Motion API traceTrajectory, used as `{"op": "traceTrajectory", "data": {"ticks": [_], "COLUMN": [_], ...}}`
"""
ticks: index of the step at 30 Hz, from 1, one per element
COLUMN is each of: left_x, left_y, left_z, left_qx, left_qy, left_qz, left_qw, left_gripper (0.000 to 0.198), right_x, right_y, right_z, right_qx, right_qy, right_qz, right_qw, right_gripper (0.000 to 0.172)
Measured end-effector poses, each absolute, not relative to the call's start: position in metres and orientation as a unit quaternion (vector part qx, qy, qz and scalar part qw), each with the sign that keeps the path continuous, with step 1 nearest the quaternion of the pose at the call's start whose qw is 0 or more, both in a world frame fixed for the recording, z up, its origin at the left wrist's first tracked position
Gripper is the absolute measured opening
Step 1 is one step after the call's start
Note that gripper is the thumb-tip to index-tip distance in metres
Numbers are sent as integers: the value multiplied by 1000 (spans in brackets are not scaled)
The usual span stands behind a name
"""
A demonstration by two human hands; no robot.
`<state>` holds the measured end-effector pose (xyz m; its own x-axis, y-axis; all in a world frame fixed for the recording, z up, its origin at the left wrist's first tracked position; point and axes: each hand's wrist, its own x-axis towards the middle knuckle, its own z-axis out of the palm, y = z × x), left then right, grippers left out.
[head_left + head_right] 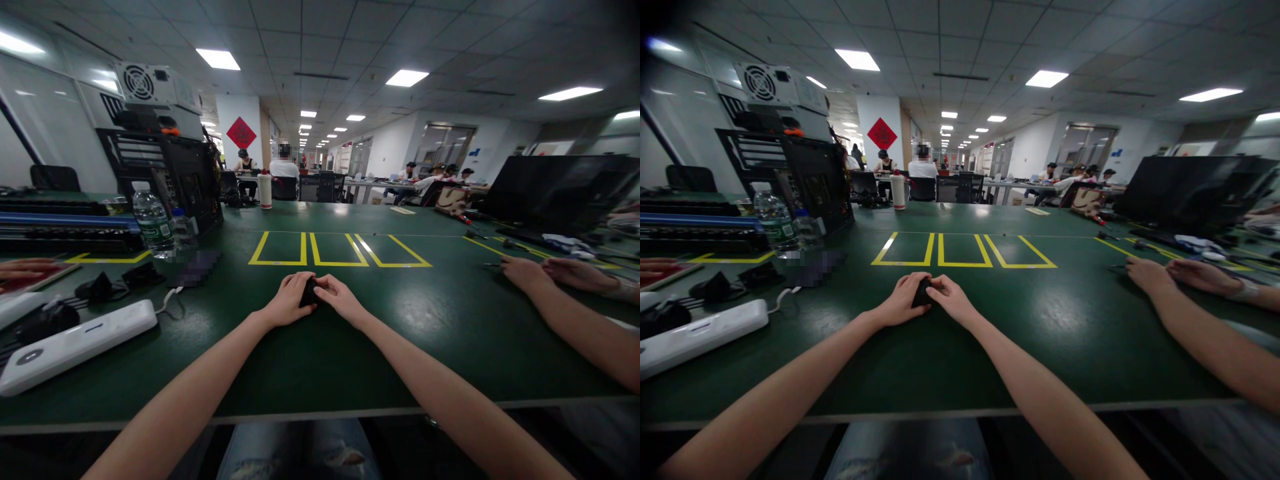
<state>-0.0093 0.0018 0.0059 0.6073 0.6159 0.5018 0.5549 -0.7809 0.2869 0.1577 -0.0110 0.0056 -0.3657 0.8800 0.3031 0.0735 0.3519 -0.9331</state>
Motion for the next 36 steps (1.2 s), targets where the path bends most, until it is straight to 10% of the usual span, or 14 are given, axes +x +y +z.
{"op": "traceTrajectory", "data": {"ticks": [36], "left_x": [-10], "left_y": [7], "left_z": [2], "left_qx": [896], "left_qy": [321], "left_qz": [300], "left_qw": [68], "left_gripper": [56], "right_x": [160], "right_y": [-5], "right_z": [4], "right_qx": [-354], "right_qy": [-688], "right_qz": [469], "right_qw": [426], "right_gripper": [27]}}
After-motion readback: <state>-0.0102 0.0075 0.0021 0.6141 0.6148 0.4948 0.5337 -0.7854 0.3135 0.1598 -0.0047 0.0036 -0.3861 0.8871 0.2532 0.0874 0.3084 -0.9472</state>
